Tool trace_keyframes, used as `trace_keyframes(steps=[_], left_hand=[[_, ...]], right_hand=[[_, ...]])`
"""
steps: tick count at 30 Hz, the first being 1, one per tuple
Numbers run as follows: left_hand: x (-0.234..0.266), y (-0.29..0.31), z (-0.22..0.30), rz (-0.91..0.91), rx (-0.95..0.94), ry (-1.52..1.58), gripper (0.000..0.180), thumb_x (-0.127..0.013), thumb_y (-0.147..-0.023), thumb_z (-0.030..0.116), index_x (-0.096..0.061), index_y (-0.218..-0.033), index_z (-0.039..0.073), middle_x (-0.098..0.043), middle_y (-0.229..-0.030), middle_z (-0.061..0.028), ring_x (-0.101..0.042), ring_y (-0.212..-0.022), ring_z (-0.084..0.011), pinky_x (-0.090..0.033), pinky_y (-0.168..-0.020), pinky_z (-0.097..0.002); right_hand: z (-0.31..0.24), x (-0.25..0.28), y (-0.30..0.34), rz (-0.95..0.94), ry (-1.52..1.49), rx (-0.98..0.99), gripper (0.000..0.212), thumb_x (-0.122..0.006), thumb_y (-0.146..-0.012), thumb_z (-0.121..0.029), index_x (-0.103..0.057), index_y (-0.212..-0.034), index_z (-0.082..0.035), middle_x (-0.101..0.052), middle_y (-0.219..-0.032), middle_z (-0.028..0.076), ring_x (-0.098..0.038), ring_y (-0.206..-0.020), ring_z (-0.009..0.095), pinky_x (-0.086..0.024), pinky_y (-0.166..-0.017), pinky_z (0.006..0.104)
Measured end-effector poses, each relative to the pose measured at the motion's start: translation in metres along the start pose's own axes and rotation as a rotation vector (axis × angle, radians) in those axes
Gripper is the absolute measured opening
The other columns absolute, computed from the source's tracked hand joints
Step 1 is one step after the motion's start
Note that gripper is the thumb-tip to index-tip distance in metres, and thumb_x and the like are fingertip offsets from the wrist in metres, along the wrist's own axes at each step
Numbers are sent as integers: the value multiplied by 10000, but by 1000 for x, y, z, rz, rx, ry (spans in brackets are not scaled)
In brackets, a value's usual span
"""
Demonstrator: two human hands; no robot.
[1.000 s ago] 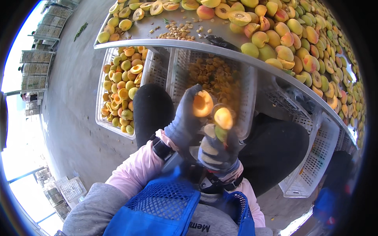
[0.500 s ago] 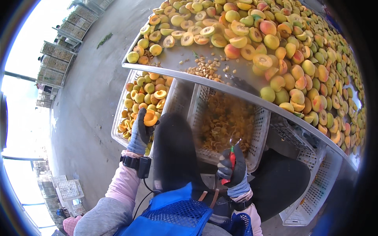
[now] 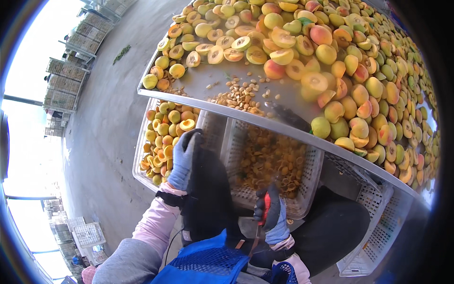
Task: Manually pitting peaches using a small handheld pitting tool in an agricultural processing facility.
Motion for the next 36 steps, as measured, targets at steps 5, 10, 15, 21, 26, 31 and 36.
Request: trace_keyframes(steps=[5,10,15,21,26,31,36], left_hand=[[-67,-12,99,-243,-209,-3,248,-598,-847,64,-597,-1087,4,-630,-943,-74,-590,-811,-101,-468,-727,-214],[-110,-96,171,-250,-428,-543,423,-699,-767,319,-584,-1105,92,-624,-885,-118,-634,-815,-294,-503,-690,-384],[-166,-171,168,-325,-534,-1034,633,-694,-732,413,-459,-1197,54,-641,-923,-163,-629,-896,-341,-492,-743,-441],[-153,-152,151,-472,-308,-909,663,-702,-709,435,-446,-1186,52,-643,-954,-201,-620,-931,-355,-484,-779,-446],[-127,-114,138,-469,-439,-873,505,-659,-762,408,-533,-1136,93,-630,-985,-172,-612,-924,-340,-479,-780,-437],[-115,-37,172,-311,-732,-565,518,-730,-694,167,-560,-1181,123,-558,-1043,-145,-608,-863,-319,-502,-738,-382],[-99,40,164,-601,-748,-381,700,-700,-612,60,-498,-1279,118,-495,-1153,-170,-545,-1036,-345,-475,-855,-398]], right_hand=[[-1,5,-5,49,51,112,477,-505,-885,-534,-527,-904,-58,-438,-555,2,-419,-397,112,-320,-349,248],[-7,5,-4,-78,56,180,435,-496,-907,-473,-532,-909,-40,-484,-544,32,-455,-384,133,-345,-347,254],[-11,8,0,-124,71,205,460,-515,-896,-485,-528,-908,-25,-479,-563,23,-457,-390,124,-373,-358,253],[-9,10,1,-97,46,267,433,-518,-900,-467,-533,-920,-35,-489,-562,33,-452,-372,130,-356,-332,247],[-9,6,11,-137,52,270,431,-520,-900,-467,-540,-940,-38,-489,-569,28,-451,-374,129,-355,-334,241],[-15,16,10,8,-37,447,458,-510,-899,-489,-546,-980,-40,-501,-588,20,-451,-386,117,-355,-345,232],[-48,0,44,-271,-240,429,421,-547,-902,-413,-543,-1112,-49,-535,-648,17,-448,-418,85,-337,-378,220]])
Point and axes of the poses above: each hand's wrist, its own y-axis away from the middle knuckle, its own x-axis out of the back of the hand, z = x × y, the point moved 1 cm from there along -y, towards the middle knuckle
